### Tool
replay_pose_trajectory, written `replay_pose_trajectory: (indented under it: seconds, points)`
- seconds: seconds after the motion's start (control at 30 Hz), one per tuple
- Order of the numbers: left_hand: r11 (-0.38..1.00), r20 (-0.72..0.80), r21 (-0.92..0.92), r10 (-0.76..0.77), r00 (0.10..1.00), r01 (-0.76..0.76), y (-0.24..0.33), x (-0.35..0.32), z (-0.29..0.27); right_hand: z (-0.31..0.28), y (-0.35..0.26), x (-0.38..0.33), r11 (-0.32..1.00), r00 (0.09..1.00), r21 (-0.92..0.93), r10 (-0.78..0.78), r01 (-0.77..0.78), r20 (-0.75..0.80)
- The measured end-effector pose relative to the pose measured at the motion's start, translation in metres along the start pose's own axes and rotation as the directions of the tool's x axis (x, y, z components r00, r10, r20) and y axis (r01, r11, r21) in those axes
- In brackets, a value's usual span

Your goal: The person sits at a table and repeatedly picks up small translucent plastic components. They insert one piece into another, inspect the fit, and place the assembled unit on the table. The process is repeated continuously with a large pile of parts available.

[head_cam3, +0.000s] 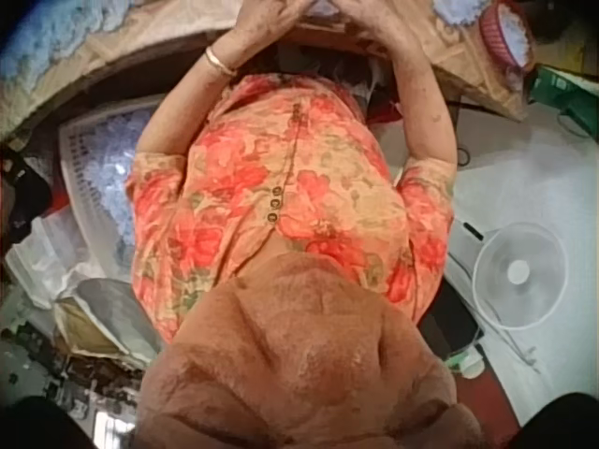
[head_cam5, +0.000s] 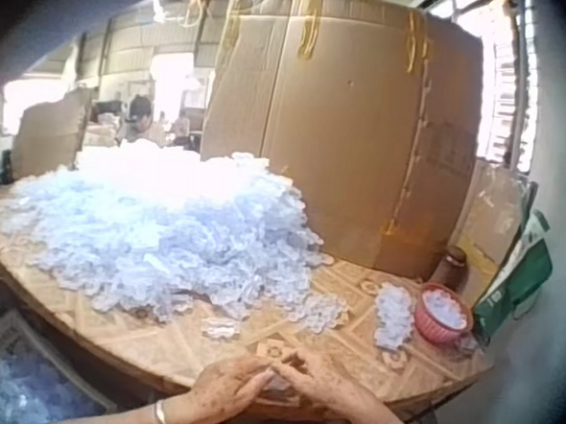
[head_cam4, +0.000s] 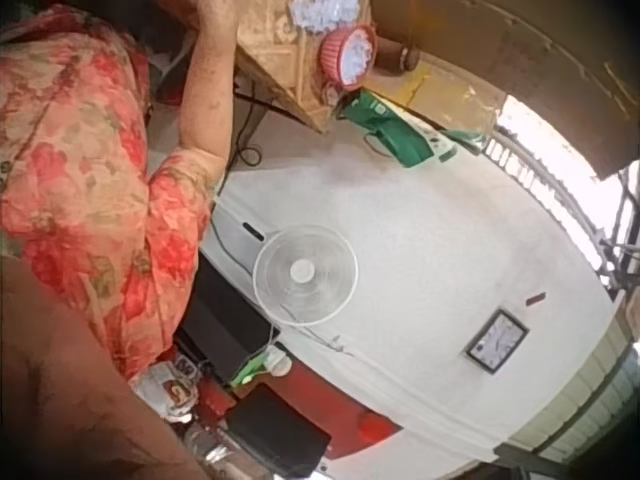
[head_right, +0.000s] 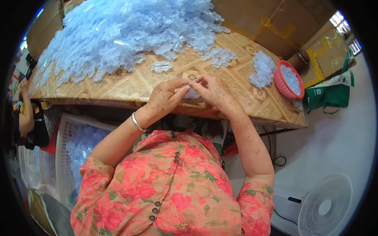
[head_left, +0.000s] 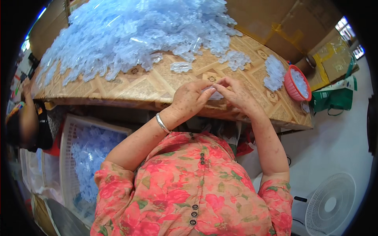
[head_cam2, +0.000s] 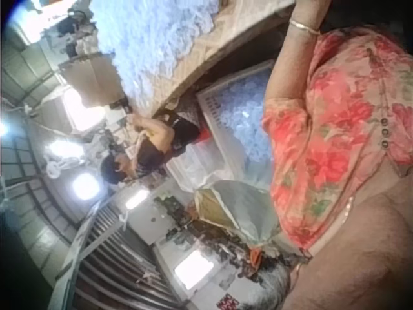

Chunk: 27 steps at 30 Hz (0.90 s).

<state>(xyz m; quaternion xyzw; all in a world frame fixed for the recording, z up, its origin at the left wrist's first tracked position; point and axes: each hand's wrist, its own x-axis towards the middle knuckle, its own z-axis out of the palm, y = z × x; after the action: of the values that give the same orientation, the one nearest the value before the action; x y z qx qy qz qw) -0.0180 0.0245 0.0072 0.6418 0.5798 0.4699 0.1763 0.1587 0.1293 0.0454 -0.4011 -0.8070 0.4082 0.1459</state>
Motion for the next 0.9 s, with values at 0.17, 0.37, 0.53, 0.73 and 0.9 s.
replay_pose_trajectory:
  seconds: [0.17,0.37,0.53,0.73,0.9]
  points:
    - [0.988,0.144,-0.055,-0.135,0.980,0.144,-0.001,0.009,-0.004,-0.007,-0.001,0.007,0.987,0.981,0.098,0.107,-0.124,0.164]
    - [0.991,0.168,0.121,0.039,0.985,-0.059,-0.004,0.009,-0.004,-0.020,-0.005,0.022,0.987,0.933,-0.039,0.163,-0.159,0.320]
    - [1.000,0.219,-0.013,-0.018,0.976,0.021,-0.004,0.009,-0.008,-0.027,-0.012,0.032,0.984,0.872,-0.113,0.173,-0.136,0.458]
    - [0.994,0.186,0.051,0.089,0.978,-0.100,-0.002,0.004,-0.007,-0.030,-0.016,0.038,0.976,0.794,-0.146,0.218,-0.164,0.567]
    - [0.995,0.153,0.072,0.055,0.987,-0.066,0.001,-0.004,0.000,-0.034,-0.022,0.038,0.965,0.734,-0.150,0.260,-0.214,0.627]
